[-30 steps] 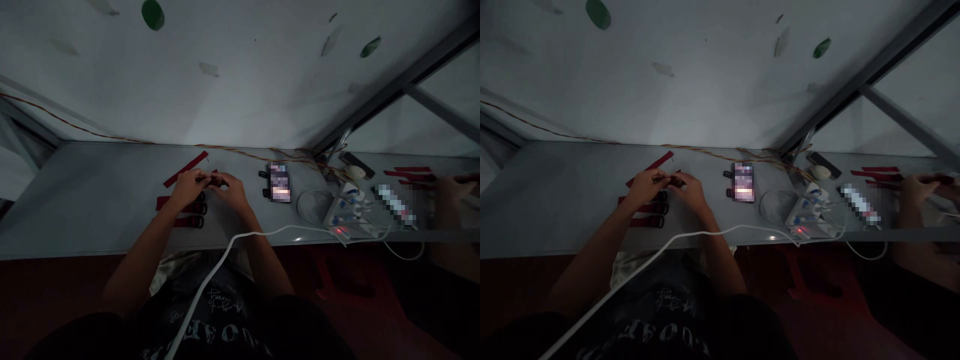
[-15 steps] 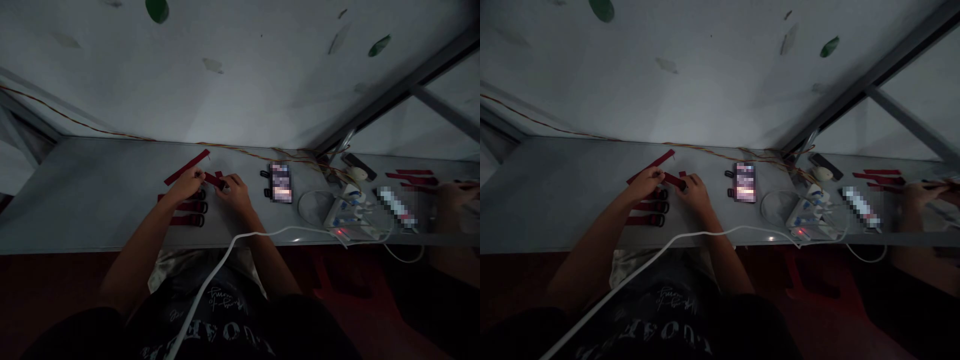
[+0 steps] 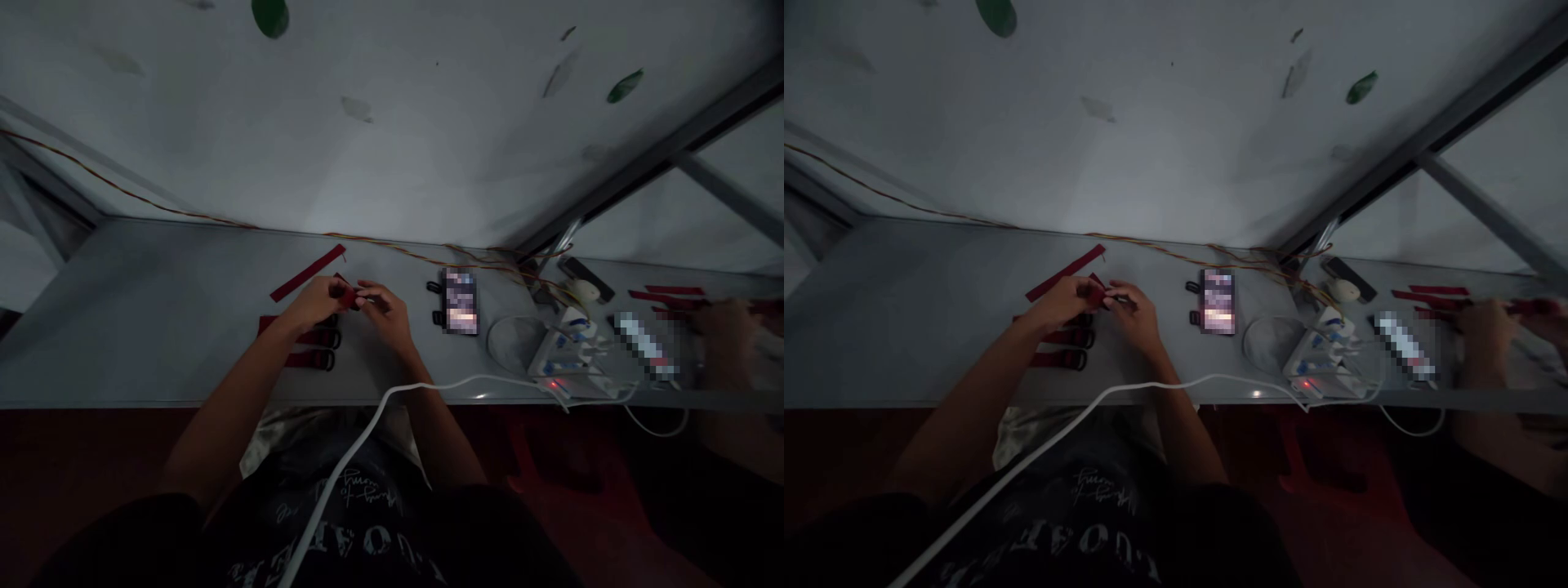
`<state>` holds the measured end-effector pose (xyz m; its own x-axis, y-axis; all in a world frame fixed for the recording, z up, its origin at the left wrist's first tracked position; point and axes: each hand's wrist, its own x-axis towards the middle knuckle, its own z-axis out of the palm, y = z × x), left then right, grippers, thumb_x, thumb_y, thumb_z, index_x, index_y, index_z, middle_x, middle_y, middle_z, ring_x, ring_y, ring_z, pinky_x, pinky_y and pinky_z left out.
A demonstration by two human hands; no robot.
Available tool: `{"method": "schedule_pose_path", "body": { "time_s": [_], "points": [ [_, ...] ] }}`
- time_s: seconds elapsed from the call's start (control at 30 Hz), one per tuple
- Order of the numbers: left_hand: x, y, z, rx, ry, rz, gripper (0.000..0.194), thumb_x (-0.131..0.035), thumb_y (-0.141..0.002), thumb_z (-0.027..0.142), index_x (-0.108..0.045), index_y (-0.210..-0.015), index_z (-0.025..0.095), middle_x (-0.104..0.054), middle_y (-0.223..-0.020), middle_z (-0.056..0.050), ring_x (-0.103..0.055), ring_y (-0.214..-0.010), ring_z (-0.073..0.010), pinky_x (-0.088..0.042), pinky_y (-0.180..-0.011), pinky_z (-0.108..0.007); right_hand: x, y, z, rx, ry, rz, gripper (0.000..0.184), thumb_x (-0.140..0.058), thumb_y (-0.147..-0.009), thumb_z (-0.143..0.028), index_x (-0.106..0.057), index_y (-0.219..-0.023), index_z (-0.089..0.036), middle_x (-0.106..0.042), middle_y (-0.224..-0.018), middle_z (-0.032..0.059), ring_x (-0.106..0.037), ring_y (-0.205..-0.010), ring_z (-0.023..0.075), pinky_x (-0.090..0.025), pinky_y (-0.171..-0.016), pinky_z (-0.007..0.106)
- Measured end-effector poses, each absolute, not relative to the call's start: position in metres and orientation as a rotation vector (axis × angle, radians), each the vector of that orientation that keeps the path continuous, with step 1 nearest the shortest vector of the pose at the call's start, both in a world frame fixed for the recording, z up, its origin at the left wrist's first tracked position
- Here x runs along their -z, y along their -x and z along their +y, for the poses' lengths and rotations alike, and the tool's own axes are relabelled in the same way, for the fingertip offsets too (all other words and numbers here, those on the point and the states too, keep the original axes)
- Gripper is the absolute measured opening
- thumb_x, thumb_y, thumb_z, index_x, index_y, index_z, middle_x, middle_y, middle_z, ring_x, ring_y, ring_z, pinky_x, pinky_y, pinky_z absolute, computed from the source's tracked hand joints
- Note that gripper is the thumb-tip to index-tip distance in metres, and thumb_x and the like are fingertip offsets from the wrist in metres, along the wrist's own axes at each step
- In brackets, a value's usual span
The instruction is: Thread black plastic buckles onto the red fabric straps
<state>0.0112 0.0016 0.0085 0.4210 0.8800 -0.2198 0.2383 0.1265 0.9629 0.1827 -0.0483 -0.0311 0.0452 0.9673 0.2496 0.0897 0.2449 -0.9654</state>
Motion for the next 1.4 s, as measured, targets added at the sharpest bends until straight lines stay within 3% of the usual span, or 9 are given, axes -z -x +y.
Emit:
{"method": "schedule_pose_path", "body": {
  "time_s": [0.17, 0.33, 0.4, 0.5, 0.57, 0.73, 1.0, 1.4],
  "points": [
    [0.002, -0.014, 0.001, -0.678, -1.615, 1.117, 0.022, -0.066, -0.075, 0.009, -0.066, -0.094, 0.018, -0.075, -0.096, -0.006, -0.07, -0.086, -0.0197, -0.055, -0.077, -0.033, 0.029, -0.185, -0.049, -0.878, 1.179, -1.42, 0.027, -0.077, -0.084, -0.046, -0.074, -0.099, -0.024, -0.066, -0.128, 0.0108, -0.066, -0.119, 0.024, -0.061, -0.093, 0.038],
    [-0.003, -0.019, -0.003, -0.672, -1.891, 1.296, 0.022, -0.057, -0.083, 0.005, -0.059, -0.098, 0.02, -0.073, -0.099, -0.006, -0.068, -0.093, -0.0215, -0.052, -0.082, -0.034, 0.031, -0.188, -0.048, -0.792, 1.234, -1.445, 0.027, -0.07, -0.088, -0.049, -0.069, -0.087, -0.021, -0.064, -0.13, 0.0123, -0.062, -0.124, 0.0251, -0.056, -0.099, 0.038],
    [-0.007, -0.022, -0.005, -0.676, -1.937, 1.347, 0.022, -0.054, -0.086, 0.004, -0.058, -0.1, 0.02, -0.072, -0.098, -0.007, -0.068, -0.093, -0.0217, -0.051, -0.083, -0.034, 0.032, -0.189, -0.048, -0.884, 1.237, -1.366, 0.034, -0.065, -0.089, -0.055, -0.066, -0.086, -0.021, -0.066, -0.125, 0.0115, -0.065, -0.112, 0.0231, -0.056, -0.09, 0.035],
    [-0.011, -0.025, -0.007, -0.663, -1.97, 1.356, 0.028, -0.054, -0.084, 0.001, -0.056, -0.105, 0.019, -0.072, -0.097, -0.007, -0.068, -0.093, -0.0222, -0.051, -0.084, -0.034, 0.032, -0.187, -0.048, -1.032, 1.2, -1.265, 0.039, -0.065, -0.088, -0.06, -0.064, -0.09, -0.021, -0.07, -0.101, 0.0064, -0.065, -0.088, 0.018, -0.054, -0.076, 0.03],
    [-0.012, -0.026, -0.009, -0.648, -2.0, 1.34, 0.032, -0.056, -0.081, 0.0, -0.057, -0.107, 0.019, -0.072, -0.098, -0.008, -0.069, -0.095, -0.0234, -0.052, -0.085, -0.035, 0.031, -0.185, -0.048, -1.035, 1.177, -1.244, 0.039, -0.069, -0.085, -0.059, -0.065, -0.091, -0.021, -0.069, -0.09, 0.0033, -0.063, -0.082, 0.0166, -0.052, -0.073, 0.028],
    [-0.011, -0.024, -0.011, -0.657, -2.028, 1.326, 0.035, -0.055, -0.078, -0.002, -0.06, -0.107, 0.017, -0.074, -0.107, -0.011, -0.069, -0.102, -0.0253, -0.052, -0.092, -0.037, 0.031, -0.18, -0.047, -1.015, 1.101, -1.247, 0.036, -0.077, -0.081, -0.05, -0.064, -0.101, -0.023, -0.072, -0.087, 0.001, -0.065, -0.076, 0.0152, -0.053, -0.073, 0.028],
    [-0.004, -0.024, -0.012, -0.749, -1.953, 1.385, 0.022, -0.056, -0.087, 0.005, -0.062, -0.103, 0.019, -0.075, -0.101, -0.008, -0.071, -0.096, -0.0228, -0.053, -0.089, -0.036, 0.026, -0.173, -0.048, -0.839, 1.358, -1.261, 0.021, -0.07, -0.08, -0.039, -0.075, -0.087, -0.02, -0.076, -0.083, 0.0035, -0.068, -0.072, 0.0174, -0.054, -0.072, 0.03],
    [-0.01, -0.021, -0.011, -0.74, -1.786, 1.369, 0.009, -0.065, -0.086, 0.012, -0.068, -0.092, 0.018, -0.077, -0.097, -0.008, -0.072, -0.093, -0.022, -0.055, -0.087, -0.036, 0.016, -0.174, -0.046, -0.473, 1.48, -1.53, 0.006, -0.064, -0.08, -0.023, -0.068, -0.075, -0.022, -0.071, -0.076, 0.0011, -0.062, -0.07, 0.0157, -0.05, -0.071, 0.028]
  ]
}}
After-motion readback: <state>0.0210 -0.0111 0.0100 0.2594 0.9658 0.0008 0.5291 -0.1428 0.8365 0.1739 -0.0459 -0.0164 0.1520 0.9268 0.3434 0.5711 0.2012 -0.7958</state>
